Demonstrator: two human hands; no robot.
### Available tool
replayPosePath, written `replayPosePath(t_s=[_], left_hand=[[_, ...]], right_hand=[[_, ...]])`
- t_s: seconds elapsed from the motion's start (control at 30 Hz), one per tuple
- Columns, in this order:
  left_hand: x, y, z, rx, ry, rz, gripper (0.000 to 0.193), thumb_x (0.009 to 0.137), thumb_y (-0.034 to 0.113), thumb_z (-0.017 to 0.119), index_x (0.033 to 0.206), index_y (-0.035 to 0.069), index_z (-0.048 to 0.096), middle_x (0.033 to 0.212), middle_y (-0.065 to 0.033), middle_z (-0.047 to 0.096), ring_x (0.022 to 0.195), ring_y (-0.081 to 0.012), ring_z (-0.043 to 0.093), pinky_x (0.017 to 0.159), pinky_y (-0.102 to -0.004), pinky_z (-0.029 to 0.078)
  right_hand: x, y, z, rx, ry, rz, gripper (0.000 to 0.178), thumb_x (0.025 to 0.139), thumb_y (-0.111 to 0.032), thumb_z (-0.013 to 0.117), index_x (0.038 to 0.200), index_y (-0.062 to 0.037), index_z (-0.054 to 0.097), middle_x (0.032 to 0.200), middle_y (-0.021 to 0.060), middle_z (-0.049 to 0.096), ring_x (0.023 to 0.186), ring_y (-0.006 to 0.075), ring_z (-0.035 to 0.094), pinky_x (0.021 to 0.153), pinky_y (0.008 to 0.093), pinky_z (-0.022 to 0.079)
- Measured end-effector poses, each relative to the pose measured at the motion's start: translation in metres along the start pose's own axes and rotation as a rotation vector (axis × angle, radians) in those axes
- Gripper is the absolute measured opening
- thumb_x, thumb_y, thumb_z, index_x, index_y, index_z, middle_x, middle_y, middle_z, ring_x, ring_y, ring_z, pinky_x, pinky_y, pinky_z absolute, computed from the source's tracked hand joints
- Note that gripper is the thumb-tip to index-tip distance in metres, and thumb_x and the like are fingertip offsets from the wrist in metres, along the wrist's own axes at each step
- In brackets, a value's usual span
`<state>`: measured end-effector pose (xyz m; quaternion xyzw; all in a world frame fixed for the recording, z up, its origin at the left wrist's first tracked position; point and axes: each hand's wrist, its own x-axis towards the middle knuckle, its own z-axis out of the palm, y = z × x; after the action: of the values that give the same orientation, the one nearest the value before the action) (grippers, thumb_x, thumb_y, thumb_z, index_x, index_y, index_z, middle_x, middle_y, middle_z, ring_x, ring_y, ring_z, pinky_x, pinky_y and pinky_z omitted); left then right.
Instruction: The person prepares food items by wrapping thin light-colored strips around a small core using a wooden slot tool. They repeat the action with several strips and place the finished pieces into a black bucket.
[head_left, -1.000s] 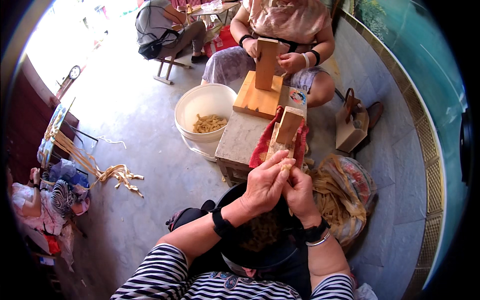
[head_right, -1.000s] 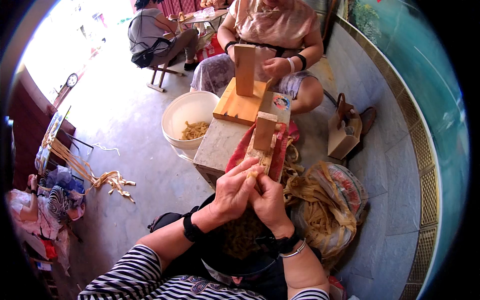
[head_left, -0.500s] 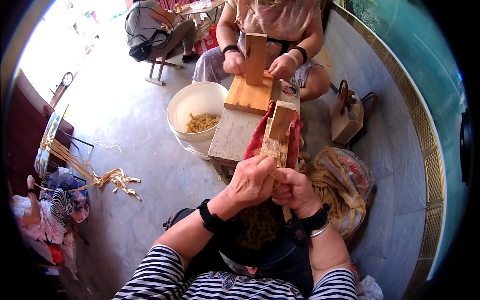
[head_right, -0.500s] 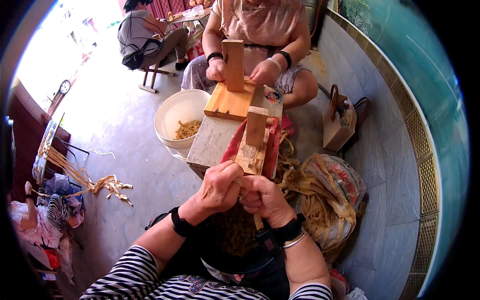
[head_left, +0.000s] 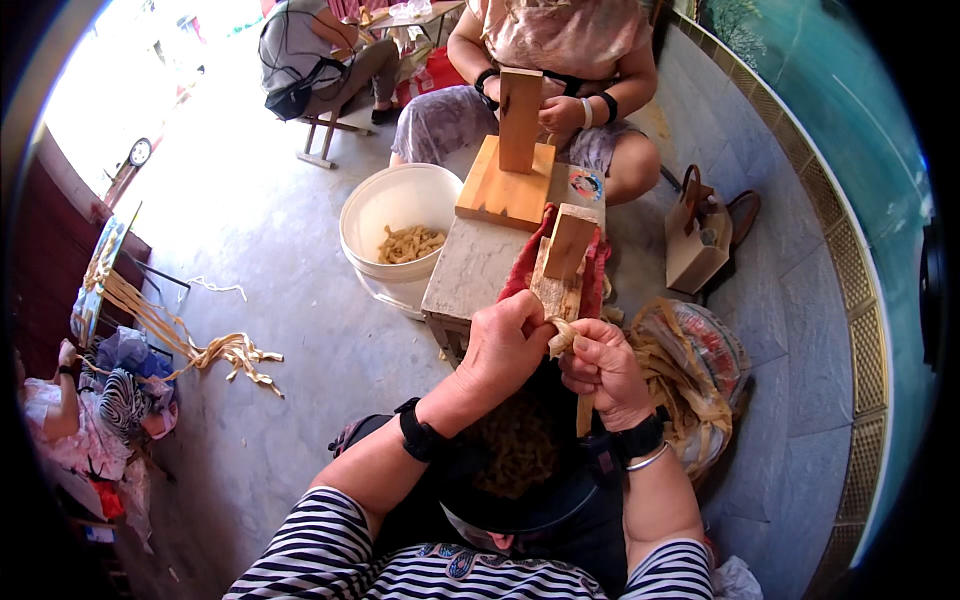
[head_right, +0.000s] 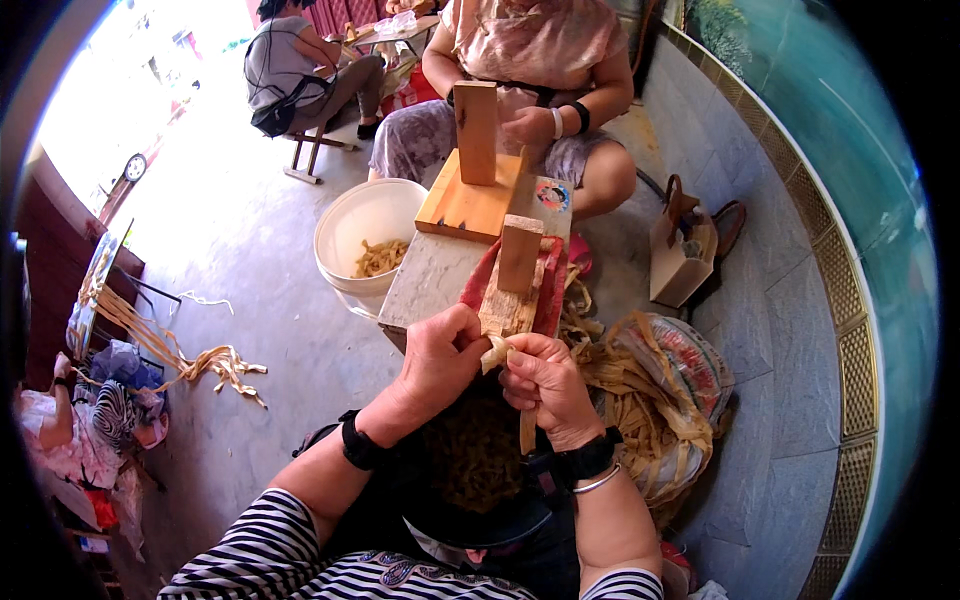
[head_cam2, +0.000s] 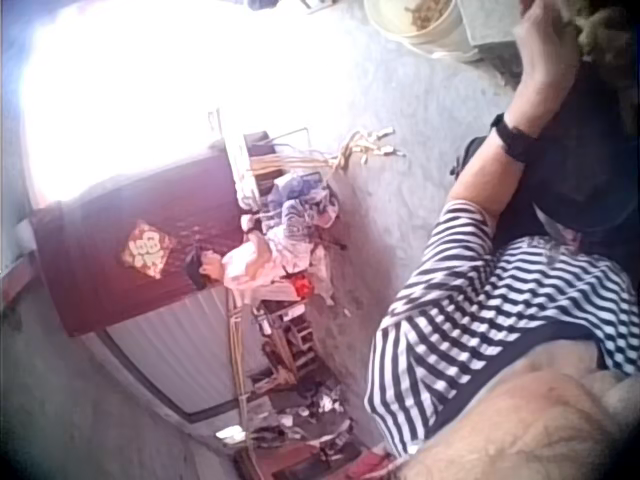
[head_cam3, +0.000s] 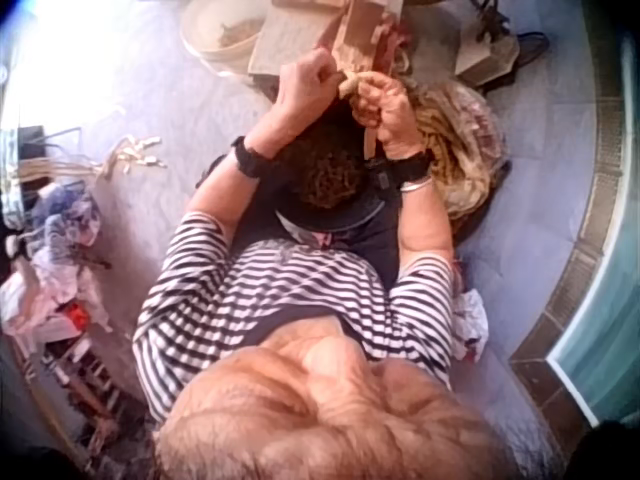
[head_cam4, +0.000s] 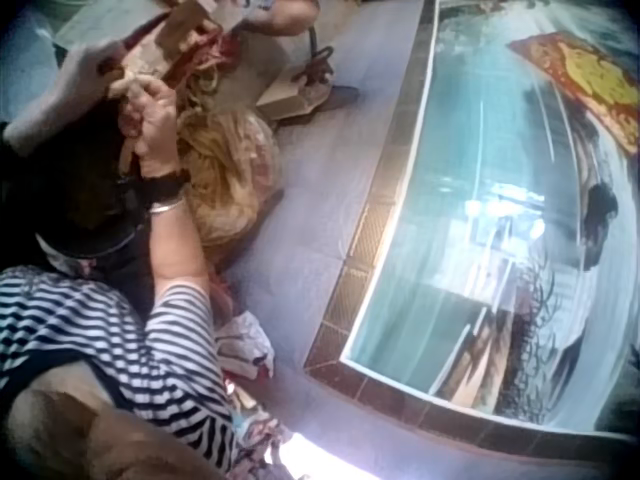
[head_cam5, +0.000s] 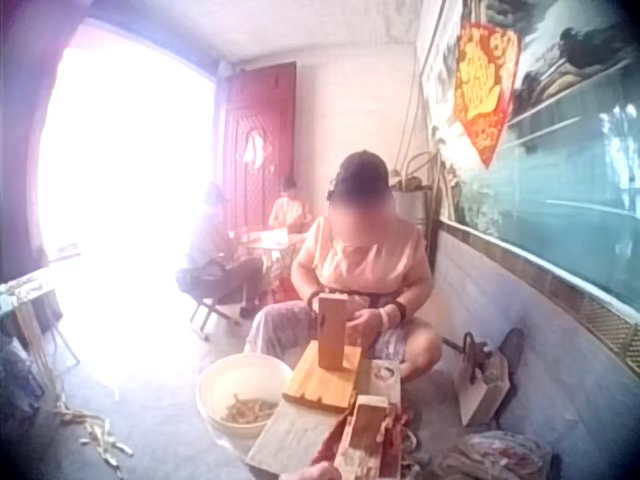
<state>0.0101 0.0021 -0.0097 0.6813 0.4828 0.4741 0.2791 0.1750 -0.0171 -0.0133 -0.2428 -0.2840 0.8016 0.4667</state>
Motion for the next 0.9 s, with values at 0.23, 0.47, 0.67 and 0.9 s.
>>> replayPosePath(t_s=[0.23, 0.47, 0.67, 0.9], left_hand=[[0.006, 0.005, -0.022, 0.081, -0.413, 0.112, 0.024, 0.078, 0.02, 0.069, 0.071, 0.001, 0.056, 0.061, -0.0175, 0.056, 0.058, -0.0312, 0.058, 0.054, -0.037, 0.046], [0.01, 0.001, -0.033, -0.938, -0.633, -0.474, 0.03, 0.089, 0.02, 0.058, 0.064, 0.004, 0.054, 0.052, -0.0025, 0.049, 0.04, -0.013, 0.043, 0.038, -0.0226, 0.034], [0.011, -0.011, -0.044, -0.993, -0.668, -0.456, 0.032, 0.091, 0.022, 0.056, 0.065, 0.004, 0.057, 0.053, -0.0031, 0.051, 0.039, -0.011, 0.044, 0.036, -0.0221, 0.034], [0.009, 0.02, -0.045, 0.156, -0.441, 0.094, 0.025, 0.085, 0.027, 0.062, 0.094, 0.003, 0.062, 0.079, -0.0154, 0.061, 0.084, -0.0319, 0.062, 0.075, -0.0383, 0.048]], right_hand=[[0.005, 0.004, -0.003, -0.432, 0.17, -0.103, 0.013, 0.092, -0.015, 0.057, 0.09, -0.0032, 0.06, 0.061, -0.0066, 0.046, 0.048, 0.0, 0.036, 0.041, 0.0163, 0.027], [-0.001, -0.005, 0.006, -0.389, 0.135, -0.24, 0.01, 0.089, -0.012, 0.06, 0.085, -0.0027, 0.062, 0.061, -0.0058, 0.05, 0.049, 0.0002, 0.038, 0.043, 0.0164, 0.029], [-0.014, -0.027, -0.009, -0.681, 0.118, -0.322, 0.009, 0.085, -0.008, 0.064, 0.078, -0.0023, 0.064, 0.061, -0.0044, 0.055, 0.05, 0.0015, 0.044, 0.046, 0.0161, 0.034], [-0.007, -0.015, -0.012, -0.925, 0.119, -0.236, 0.011, 0.084, -0.006, 0.063, 0.074, -0.0014, 0.06, 0.067, -0.0069, 0.054, 0.062, 0.0009, 0.045, 0.055, 0.0174, 0.038]])
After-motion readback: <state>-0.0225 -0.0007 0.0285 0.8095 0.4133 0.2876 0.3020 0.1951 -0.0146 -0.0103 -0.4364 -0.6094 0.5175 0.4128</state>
